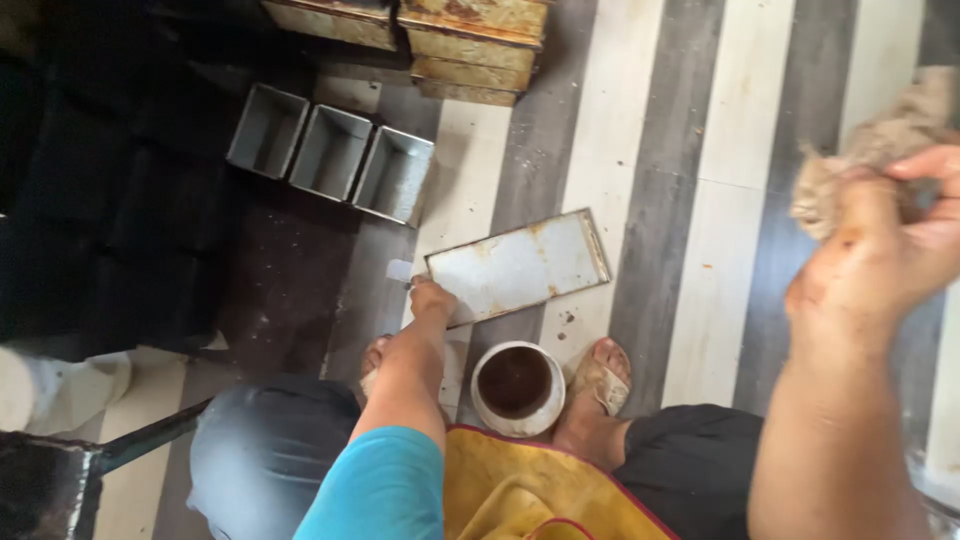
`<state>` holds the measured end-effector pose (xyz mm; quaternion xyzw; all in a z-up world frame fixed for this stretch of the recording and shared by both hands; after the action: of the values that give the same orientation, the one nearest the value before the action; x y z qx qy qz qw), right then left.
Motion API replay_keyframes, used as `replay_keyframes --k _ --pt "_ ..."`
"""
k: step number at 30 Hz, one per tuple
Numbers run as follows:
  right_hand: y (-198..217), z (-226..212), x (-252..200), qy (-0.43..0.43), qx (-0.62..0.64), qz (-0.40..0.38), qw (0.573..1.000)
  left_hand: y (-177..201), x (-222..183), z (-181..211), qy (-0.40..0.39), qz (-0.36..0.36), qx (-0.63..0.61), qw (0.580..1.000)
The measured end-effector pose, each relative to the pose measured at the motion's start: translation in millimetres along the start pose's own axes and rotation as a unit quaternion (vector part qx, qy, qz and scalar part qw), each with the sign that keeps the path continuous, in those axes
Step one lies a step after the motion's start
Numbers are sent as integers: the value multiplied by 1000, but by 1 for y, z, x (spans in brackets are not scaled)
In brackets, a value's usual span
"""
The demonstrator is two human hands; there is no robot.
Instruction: The recorder is cleaning and greasing metal bread loaf pans in a bakery setting.
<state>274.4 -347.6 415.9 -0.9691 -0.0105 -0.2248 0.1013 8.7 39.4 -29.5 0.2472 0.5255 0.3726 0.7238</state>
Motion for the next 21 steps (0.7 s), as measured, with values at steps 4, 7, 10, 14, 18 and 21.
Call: replay_keyframes --k 4,7,10,14,18,21 --pt "-53 -75 -14 47 -15 -65 997 11 -34 24 -7 -73 -9 997" --pt "-57 -76 -15 -53 -35 -52 997 9 -42 63 -88 -48 -264 959" --pt "-46 -33 -15 -129 17 -146 981 42 -83 119 -151 -195 -488 837" --pt "-79 -33 -34 -70 -145 -260 952 193 -228 182 -322 -263 -504 757" --pt "-144 -109 -107 370 -372 -152 838 245 -312 164 -322 -410 -634 571" --pt "-178 -54 -158 -98 -26 -208 973 220 -291 144 -445 -327 -621 557"
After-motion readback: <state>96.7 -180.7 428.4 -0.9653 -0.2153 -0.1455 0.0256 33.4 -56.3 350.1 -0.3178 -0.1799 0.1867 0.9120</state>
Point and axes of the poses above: each hand's wrist, its own x-axis towards the middle knuckle, its own y-axis out of the back of the hand, z = x × y, the point moved 5 cm from there along x, towards the middle knuckle, and after that the axes turned 1 degree about z, right-handed, at the moved point
